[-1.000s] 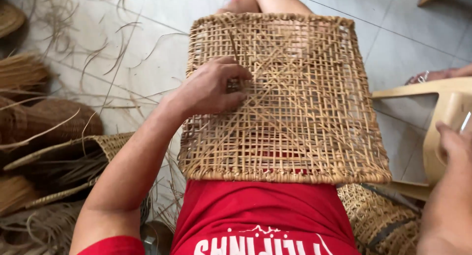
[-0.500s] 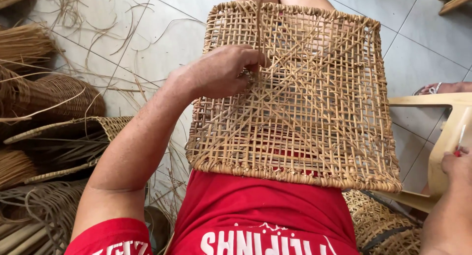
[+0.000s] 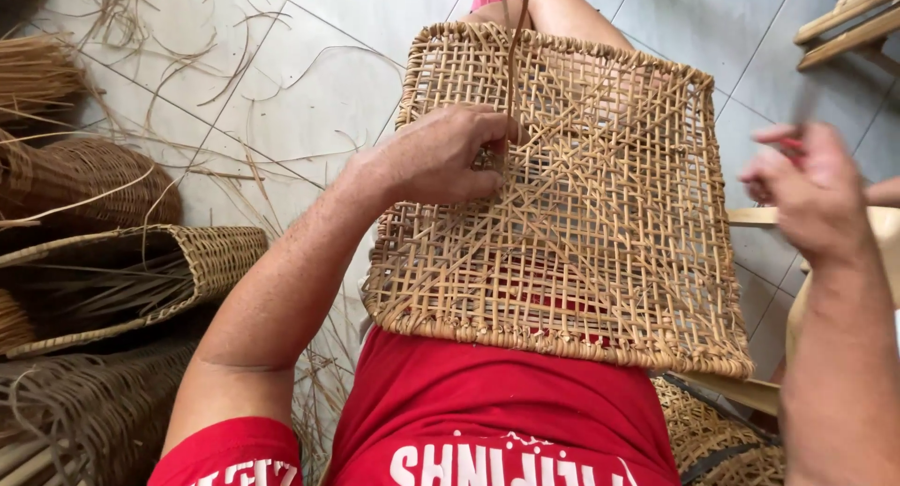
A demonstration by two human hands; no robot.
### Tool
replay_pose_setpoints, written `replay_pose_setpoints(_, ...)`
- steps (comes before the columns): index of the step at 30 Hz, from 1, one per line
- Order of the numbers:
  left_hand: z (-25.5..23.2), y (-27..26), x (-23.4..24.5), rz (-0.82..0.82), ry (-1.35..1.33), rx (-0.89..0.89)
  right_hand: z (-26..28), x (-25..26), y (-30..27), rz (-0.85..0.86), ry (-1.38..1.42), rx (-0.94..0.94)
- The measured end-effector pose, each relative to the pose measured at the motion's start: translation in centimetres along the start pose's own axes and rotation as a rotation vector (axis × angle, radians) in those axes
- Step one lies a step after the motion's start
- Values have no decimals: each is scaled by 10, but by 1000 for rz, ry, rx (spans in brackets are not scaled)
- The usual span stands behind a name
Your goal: Weaving a rectangular basket base by threading thin fiber strips through a grid.
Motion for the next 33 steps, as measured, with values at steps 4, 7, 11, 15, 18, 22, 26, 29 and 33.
replay_pose_setpoints(4, 3, -1, 0, -16, -26, 29, 135, -84, -20, 350, -361, -241)
replay_pose_setpoints(7, 8, -4, -1, 6, -75, 66, 178, -148, -35, 551, -586, 518)
replay_pose_setpoints(11, -2, -4, 8, -14, -97, -14, 171, -189, -62, 621, -782, 720)
replay_pose_setpoints(15, -10, -6, 12, -11, -107, -51, 187, -186, -56, 570, -604, 890)
replay_pose_setpoints(18, -12, -5, 11, -22, -110, -65, 167, -165, -35, 654, -364, 645)
replay_pose_setpoints(22, -9, -8, 8, -18, -121, -55, 138, -149, 2, 604, 35, 447)
replay_pose_setpoints(26, -19, -9, 11, -17, -130, -54, 171, -154, 17, 493, 378, 373)
replay_pose_setpoints(29, -31, -12, 14, -17, -100, -52, 196, -170, 22, 478, 383, 377)
replay_pose_setpoints(33, -32, -13, 16, -19, -71, -22, 210, -188, 27, 481, 359, 445)
Point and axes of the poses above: each hand's wrist, its own y-axis towards the middle knuckle, its own x-axis out of the back of the hand, z = x × y, the point moved 10 cm from there along y, towards the middle knuckle, and after that the axes turned 8 degrees about x, right-handed, at the moved point
